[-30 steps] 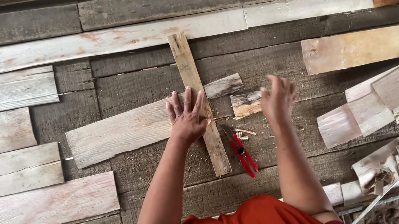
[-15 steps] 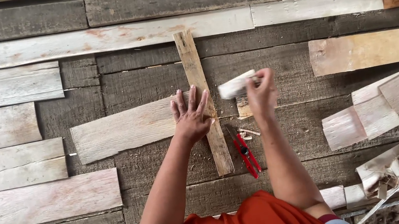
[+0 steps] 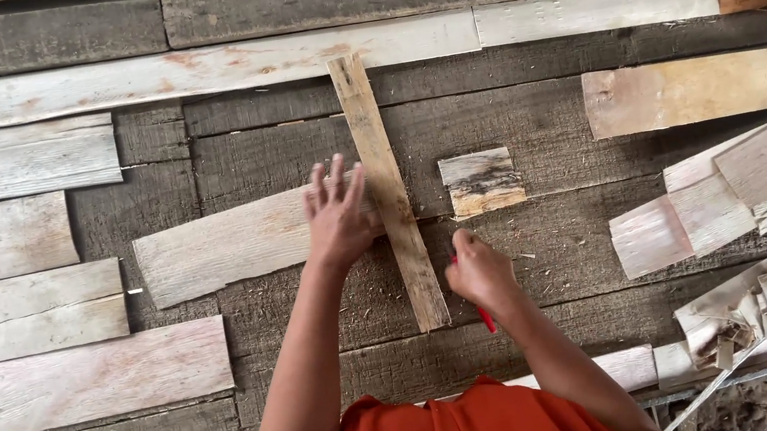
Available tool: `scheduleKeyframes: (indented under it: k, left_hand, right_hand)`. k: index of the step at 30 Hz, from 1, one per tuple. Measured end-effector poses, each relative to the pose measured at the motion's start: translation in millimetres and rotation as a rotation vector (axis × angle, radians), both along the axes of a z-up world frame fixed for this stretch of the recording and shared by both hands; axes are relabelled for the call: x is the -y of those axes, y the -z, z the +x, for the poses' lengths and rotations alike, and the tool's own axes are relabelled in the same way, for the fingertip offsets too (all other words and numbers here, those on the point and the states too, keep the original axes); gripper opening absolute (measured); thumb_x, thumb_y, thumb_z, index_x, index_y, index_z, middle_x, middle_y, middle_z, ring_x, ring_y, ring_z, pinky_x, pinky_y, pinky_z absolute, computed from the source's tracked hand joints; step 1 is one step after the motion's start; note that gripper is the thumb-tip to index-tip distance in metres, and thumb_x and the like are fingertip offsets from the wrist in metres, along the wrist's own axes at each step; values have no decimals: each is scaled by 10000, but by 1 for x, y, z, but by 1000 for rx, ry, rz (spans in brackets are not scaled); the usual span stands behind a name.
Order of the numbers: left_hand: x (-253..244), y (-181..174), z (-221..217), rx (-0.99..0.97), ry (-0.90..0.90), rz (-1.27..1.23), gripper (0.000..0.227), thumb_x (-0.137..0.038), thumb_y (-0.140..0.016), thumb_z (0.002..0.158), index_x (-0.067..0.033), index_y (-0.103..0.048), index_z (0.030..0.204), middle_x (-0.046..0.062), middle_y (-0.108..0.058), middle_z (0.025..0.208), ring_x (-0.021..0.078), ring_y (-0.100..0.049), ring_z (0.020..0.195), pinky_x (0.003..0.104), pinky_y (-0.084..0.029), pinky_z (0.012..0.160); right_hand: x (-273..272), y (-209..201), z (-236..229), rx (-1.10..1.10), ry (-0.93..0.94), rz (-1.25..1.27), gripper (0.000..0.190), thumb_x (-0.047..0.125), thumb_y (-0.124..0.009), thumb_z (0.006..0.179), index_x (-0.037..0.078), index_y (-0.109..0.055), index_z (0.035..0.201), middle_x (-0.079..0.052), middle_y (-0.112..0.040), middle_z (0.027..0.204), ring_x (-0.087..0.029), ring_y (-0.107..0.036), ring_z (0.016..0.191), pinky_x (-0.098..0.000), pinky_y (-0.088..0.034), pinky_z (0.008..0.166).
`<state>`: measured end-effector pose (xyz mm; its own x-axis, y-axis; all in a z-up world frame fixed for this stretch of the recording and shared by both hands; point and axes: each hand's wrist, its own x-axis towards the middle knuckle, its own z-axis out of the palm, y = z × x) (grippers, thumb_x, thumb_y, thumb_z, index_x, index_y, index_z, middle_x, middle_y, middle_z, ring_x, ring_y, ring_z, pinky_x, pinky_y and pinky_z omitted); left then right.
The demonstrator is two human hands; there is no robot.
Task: The person uses a red utility knife to trim and shape wooden planks on a workbench. They repeatedly position planks, cut edges, and place trimmed pieces into a wooden frame, continuing the process across multiple planks.
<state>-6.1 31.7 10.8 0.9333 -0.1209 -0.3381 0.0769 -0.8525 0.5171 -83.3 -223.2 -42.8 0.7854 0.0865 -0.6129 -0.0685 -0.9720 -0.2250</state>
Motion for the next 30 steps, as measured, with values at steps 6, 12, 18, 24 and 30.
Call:
scheduleKeyframes:
  k: [6,12,18,24,30]
  left_hand:
    - [-21,24,-5,3,-36,99,937,-237,-702,783,-172,-287,1621,116,-216,1684,421,-83,1545,745,-70,1169]
    - [-22,20,0,58,-12,34,988,-221,-789,729,-148,-332,1602,125,-378,1482,392,-188,1472,772,-30,1151]
    - [-25,25,6,109,22,112,911,-171,-790,699,-136,-445,1541,101,-431,1396,345,-258,1392,762,-33,1157]
    - [-25,71,31,128,29,126,703,-186,-762,586,-137,-459,1218,83,-418,1309,368,-384,1273,543,-282,1088]
    - [-28,60,56,98,104,10,376,-264,-673,782,-272,-410,1051,13,-709,936,304,-705,987,473,-363,899]
  right_hand:
    - [-30,-41,20,5,322,332,205,223,-427,984,121,-488,1150,-253,-686,999,-485,-710,946,-594,-550,778]
    - [-54,-27,18,20,366,420,485,421,-790,805,26,-603,1015,-251,-627,1023,-470,-655,1061,-544,-516,928]
    - [-40,-33,17,64,658,535,270,336,-745,902,84,-660,948,-113,-687,826,-292,-672,794,-444,-555,792]
    - [-14,-41,14,209,768,506,378,358,-772,875,54,-639,1056,-78,-653,833,-210,-682,705,-432,-545,719]
    - [-22,-78,10,245,805,535,334,339,-801,857,66,-677,1003,-47,-620,778,-199,-598,752,-456,-491,734]
